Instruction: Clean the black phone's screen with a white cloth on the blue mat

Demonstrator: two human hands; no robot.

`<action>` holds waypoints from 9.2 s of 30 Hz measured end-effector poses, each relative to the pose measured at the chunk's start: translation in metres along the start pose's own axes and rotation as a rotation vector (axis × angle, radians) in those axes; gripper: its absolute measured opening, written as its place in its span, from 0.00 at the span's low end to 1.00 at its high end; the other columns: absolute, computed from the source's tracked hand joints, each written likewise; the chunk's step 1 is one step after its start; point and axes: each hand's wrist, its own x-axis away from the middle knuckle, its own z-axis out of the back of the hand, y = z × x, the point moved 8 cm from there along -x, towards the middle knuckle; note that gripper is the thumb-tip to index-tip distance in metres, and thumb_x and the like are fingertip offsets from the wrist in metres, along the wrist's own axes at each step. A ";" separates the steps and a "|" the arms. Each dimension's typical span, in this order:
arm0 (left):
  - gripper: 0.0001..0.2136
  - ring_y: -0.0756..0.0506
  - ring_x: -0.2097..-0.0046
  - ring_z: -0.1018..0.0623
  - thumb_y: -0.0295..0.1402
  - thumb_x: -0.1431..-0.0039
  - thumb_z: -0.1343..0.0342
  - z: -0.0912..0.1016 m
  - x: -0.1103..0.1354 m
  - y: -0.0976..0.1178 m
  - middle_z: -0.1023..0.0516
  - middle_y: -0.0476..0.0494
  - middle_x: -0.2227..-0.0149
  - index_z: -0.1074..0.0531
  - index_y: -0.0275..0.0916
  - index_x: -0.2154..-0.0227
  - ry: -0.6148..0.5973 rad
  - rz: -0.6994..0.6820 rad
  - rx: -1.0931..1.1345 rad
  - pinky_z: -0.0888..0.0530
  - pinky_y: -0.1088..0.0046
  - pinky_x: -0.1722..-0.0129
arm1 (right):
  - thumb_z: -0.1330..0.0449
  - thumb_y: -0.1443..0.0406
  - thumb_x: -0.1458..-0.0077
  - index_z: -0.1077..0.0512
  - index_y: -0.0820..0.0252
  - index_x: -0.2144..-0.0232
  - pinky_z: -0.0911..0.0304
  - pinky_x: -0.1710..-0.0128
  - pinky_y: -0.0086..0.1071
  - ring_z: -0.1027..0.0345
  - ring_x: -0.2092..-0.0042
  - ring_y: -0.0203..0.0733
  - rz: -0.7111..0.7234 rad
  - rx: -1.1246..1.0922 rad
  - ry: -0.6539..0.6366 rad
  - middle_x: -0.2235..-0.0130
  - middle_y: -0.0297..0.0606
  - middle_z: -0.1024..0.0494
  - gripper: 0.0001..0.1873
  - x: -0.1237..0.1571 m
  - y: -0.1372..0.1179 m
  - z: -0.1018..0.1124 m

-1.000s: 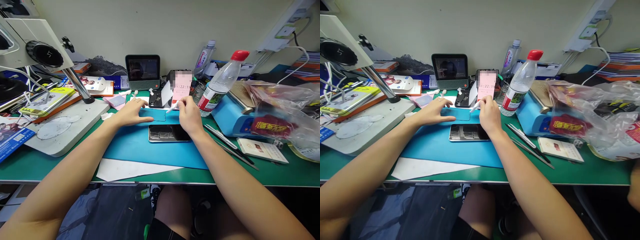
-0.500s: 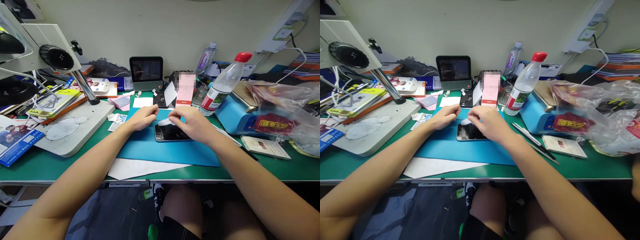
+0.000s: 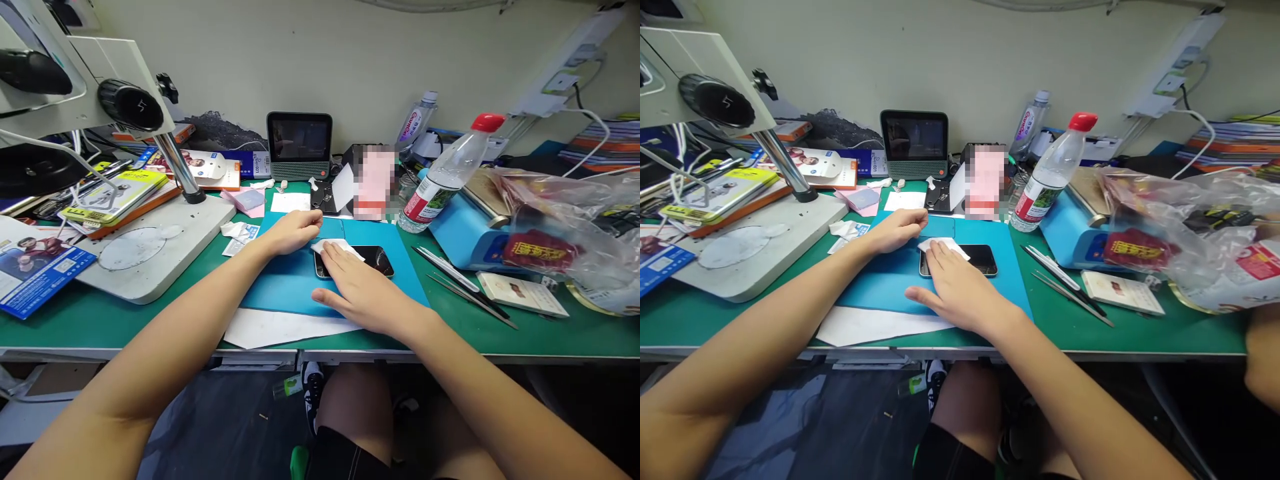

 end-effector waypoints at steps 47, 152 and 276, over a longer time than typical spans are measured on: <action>0.04 0.43 0.69 0.32 0.34 0.46 0.57 0.033 0.009 0.012 0.31 0.46 0.73 0.39 0.42 0.72 0.386 -0.071 -0.180 0.38 0.65 0.67 | 0.60 0.32 0.39 0.47 0.74 0.28 0.52 0.28 0.58 0.55 0.26 0.62 -0.158 0.056 0.127 0.28 0.61 0.45 0.57 0.026 0.034 0.010; 0.27 0.40 0.55 0.20 0.38 0.43 0.57 -0.022 0.007 0.028 0.16 0.42 0.52 0.26 0.37 0.43 -0.160 -0.075 0.003 0.26 0.62 0.48 | 0.52 0.32 0.42 0.55 0.78 0.27 0.58 0.27 0.56 0.64 0.24 0.62 -0.081 -0.071 0.071 0.25 0.60 0.55 0.62 0.012 -0.014 -0.002; 0.27 0.42 0.60 0.20 0.36 0.38 0.62 -0.030 0.005 0.020 0.15 0.40 0.55 0.19 0.31 0.52 -0.164 -0.057 -0.002 0.23 0.65 0.54 | 0.59 0.40 0.31 0.56 0.61 0.25 0.61 0.27 0.60 0.64 0.24 0.55 -0.264 -0.044 0.107 0.24 0.49 0.55 0.45 0.093 0.054 0.004</action>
